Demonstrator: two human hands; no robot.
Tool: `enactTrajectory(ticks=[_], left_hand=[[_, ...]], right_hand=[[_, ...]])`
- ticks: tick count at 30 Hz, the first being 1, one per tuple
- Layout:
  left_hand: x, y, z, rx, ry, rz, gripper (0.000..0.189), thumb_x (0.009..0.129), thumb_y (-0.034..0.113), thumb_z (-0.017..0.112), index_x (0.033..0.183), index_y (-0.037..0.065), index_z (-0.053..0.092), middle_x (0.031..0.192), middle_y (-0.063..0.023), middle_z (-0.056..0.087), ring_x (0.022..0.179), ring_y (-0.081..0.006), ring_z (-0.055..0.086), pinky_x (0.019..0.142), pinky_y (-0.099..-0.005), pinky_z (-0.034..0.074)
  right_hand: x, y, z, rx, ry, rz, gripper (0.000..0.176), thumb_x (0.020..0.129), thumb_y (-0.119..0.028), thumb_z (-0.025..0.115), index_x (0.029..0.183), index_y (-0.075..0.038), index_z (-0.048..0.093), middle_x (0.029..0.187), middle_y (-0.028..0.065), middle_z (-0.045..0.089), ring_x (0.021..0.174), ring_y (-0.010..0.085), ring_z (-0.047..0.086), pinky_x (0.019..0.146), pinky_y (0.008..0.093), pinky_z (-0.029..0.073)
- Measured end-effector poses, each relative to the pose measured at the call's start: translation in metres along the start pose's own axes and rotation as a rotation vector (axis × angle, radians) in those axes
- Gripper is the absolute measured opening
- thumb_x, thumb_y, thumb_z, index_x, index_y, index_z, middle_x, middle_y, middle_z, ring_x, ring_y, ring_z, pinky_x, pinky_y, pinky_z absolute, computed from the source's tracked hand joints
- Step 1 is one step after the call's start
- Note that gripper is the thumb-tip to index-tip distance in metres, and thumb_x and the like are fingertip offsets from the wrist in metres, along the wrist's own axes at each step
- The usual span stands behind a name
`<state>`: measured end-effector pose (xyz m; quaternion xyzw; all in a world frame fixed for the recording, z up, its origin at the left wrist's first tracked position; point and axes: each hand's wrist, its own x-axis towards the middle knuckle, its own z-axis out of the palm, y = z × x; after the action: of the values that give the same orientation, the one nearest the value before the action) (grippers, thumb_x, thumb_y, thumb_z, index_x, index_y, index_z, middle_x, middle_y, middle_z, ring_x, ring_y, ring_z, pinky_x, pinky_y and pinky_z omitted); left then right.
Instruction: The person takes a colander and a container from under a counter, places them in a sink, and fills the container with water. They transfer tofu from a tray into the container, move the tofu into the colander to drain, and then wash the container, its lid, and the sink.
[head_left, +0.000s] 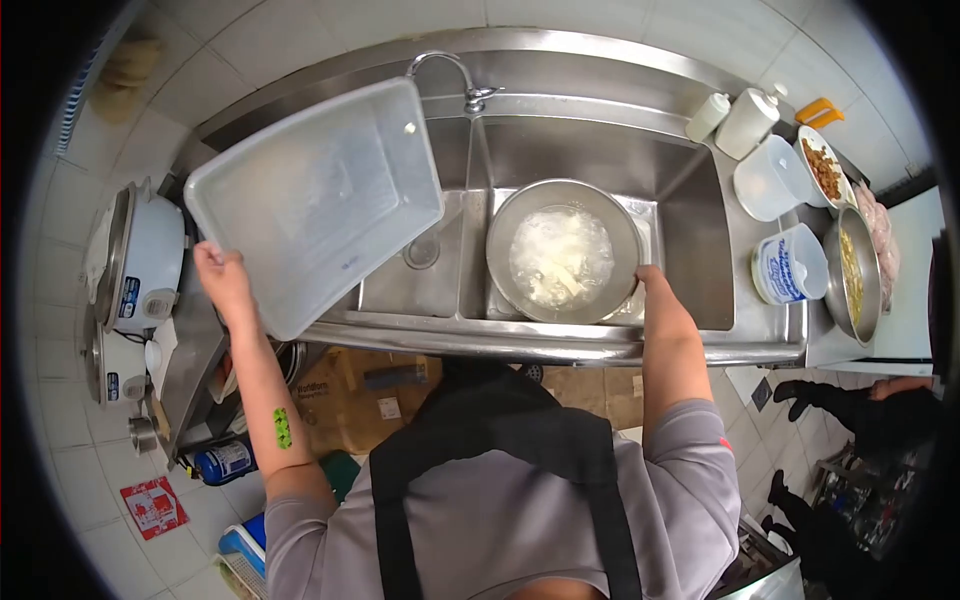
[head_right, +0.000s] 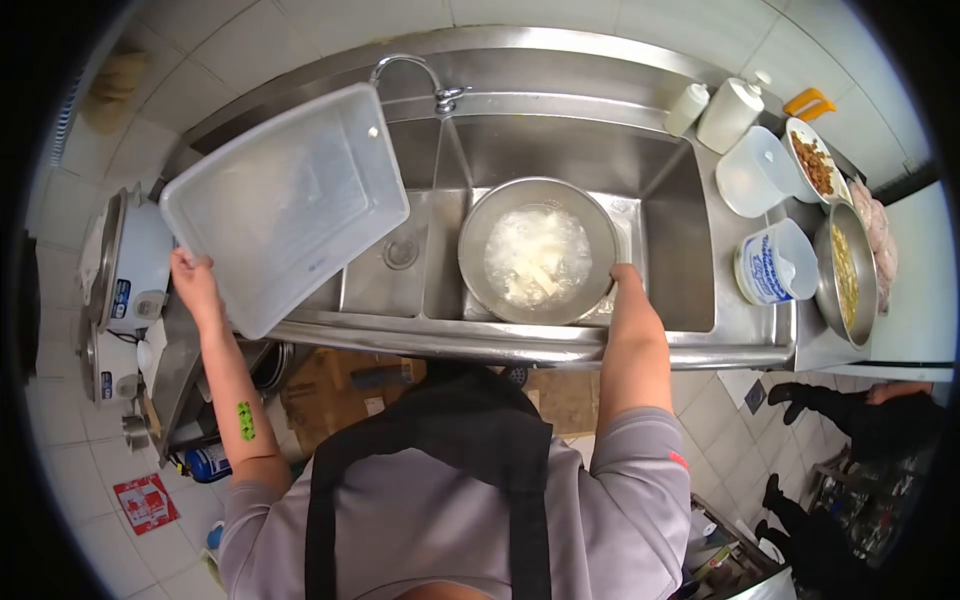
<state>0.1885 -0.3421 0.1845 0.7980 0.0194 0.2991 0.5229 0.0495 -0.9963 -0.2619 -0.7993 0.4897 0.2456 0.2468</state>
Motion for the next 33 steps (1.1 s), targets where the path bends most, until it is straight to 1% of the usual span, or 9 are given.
enactTrajectory(ticks=[10, 19, 20, 21, 22, 24, 26, 30, 33], left_hand=[[-0.003, -0.182, 0.096, 0.529, 0.082, -0.254, 0.027, 0.061, 0.005, 0.052, 0.086, 0.000, 0.047, 0.083, -0.0186, 0.054, 0.081, -0.0327, 0.053, 0.074, -0.0363, 0.041], [-0.020, -0.346, 0.170, 0.185, -0.135, -0.673, 0.031, 0.067, 0.010, 0.055, 0.095, -0.002, 0.050, 0.097, -0.0211, 0.055, 0.094, -0.0347, 0.053, 0.080, -0.0390, 0.042], [-0.014, -0.351, 0.170, 0.538, -0.415, -0.656, 0.038, 0.067, 0.013, 0.058, 0.100, -0.003, 0.048, 0.102, -0.0214, 0.052, 0.099, -0.0348, 0.049, 0.084, -0.0388, 0.039], [-0.009, -0.352, 0.169, 0.892, -0.684, -0.605, 0.046, 0.067, 0.016, 0.061, 0.105, -0.004, 0.045, 0.106, -0.0217, 0.049, 0.104, -0.0349, 0.046, 0.088, -0.0387, 0.037], [-0.012, -0.327, 0.173, 1.024, -0.636, -0.564, 0.048, 0.067, 0.016, 0.062, 0.108, -0.003, 0.045, 0.108, -0.0208, 0.048, 0.105, -0.0335, 0.045, 0.089, -0.0385, 0.036], [-0.017, -0.220, 0.181, 1.035, -0.226, -0.528, 0.046, 0.068, 0.014, 0.062, 0.110, 0.001, 0.047, 0.107, -0.0175, 0.048, 0.103, -0.0292, 0.046, 0.087, -0.0381, 0.038], [-0.022, -0.194, 0.204, 0.616, -0.061, 0.262, 0.038, 0.067, 0.009, 0.059, 0.104, 0.005, 0.050, 0.109, -0.0141, 0.046, 0.103, -0.0272, 0.043, 0.086, -0.0358, 0.036], [-0.098, -0.036, 0.255, -0.215, -0.825, 0.176, 0.019, 0.073, -0.003, 0.046, 0.090, 0.000, 0.053, 0.092, -0.0112, 0.057, 0.089, -0.0214, 0.054, 0.078, -0.0298, 0.041], [-0.201, -0.115, 0.339, 0.452, -1.144, -0.134, 0.038, 0.073, 0.016, 0.055, 0.106, -0.002, 0.051, 0.107, -0.0200, 0.050, 0.101, -0.0285, 0.050, 0.085, -0.0346, 0.041]], right_hand=[[-0.041, -0.021, -0.017, 0.159, -0.028, 0.094, 0.034, 0.072, -0.028, 0.053, 0.096, -0.006, 0.062, 0.099, 0.0145, 0.060, 0.093, 0.0279, 0.058, 0.078, 0.0353, 0.045], [-0.055, 0.008, -0.001, 0.115, 0.041, 0.022, 0.030, 0.070, -0.024, 0.057, 0.091, -0.005, 0.063, 0.096, 0.0162, 0.060, 0.086, 0.0259, 0.060, 0.075, 0.0331, 0.047], [-0.055, 0.014, -0.001, 0.053, 0.056, -0.008, 0.029, 0.069, -0.023, 0.058, 0.089, -0.004, 0.064, 0.095, 0.0169, 0.061, 0.084, 0.0253, 0.061, 0.075, 0.0325, 0.047], [-0.067, -0.001, -0.003, 0.038, 0.064, 0.088, 0.027, 0.069, -0.023, 0.059, 0.087, -0.003, 0.064, 0.094, 0.0172, 0.061, 0.083, 0.0248, 0.061, 0.075, 0.0322, 0.047], [-0.109, -0.025, -0.034, -0.570, -0.251, -0.228, 0.027, 0.069, -0.022, 0.058, 0.085, -0.001, 0.064, 0.094, 0.0170, 0.061, 0.089, 0.0257, 0.060, 0.076, 0.0335, 0.046], [-0.090, -0.016, -0.012, -0.088, 0.044, 0.062, 0.030, 0.072, -0.017, 0.052, 0.095, 0.000, 0.061, 0.098, 0.0186, 0.059, 0.096, 0.0263, 0.057, 0.081, 0.0333, 0.044], [-0.091, -0.022, -0.014, 0.060, 0.140, 0.098, 0.037, 0.073, -0.013, 0.048, 0.107, 0.000, 0.054, 0.107, 0.0246, 0.053, 0.102, 0.0311, 0.052, 0.085, 0.0350, 0.042], [-0.067, -0.022, -0.013, 0.161, 0.334, 0.083, 0.042, 0.073, -0.011, 0.046, 0.115, -0.001, 0.046, 0.107, 0.0253, 0.052, 0.101, 0.0343, 0.051, 0.084, 0.0365, 0.043], [-0.068, -0.035, -0.017, 0.110, 0.410, -0.116, 0.044, 0.069, -0.006, 0.047, 0.114, -0.004, 0.047, 0.101, 0.0245, 0.055, 0.097, 0.0345, 0.053, 0.083, 0.0381, 0.043]])
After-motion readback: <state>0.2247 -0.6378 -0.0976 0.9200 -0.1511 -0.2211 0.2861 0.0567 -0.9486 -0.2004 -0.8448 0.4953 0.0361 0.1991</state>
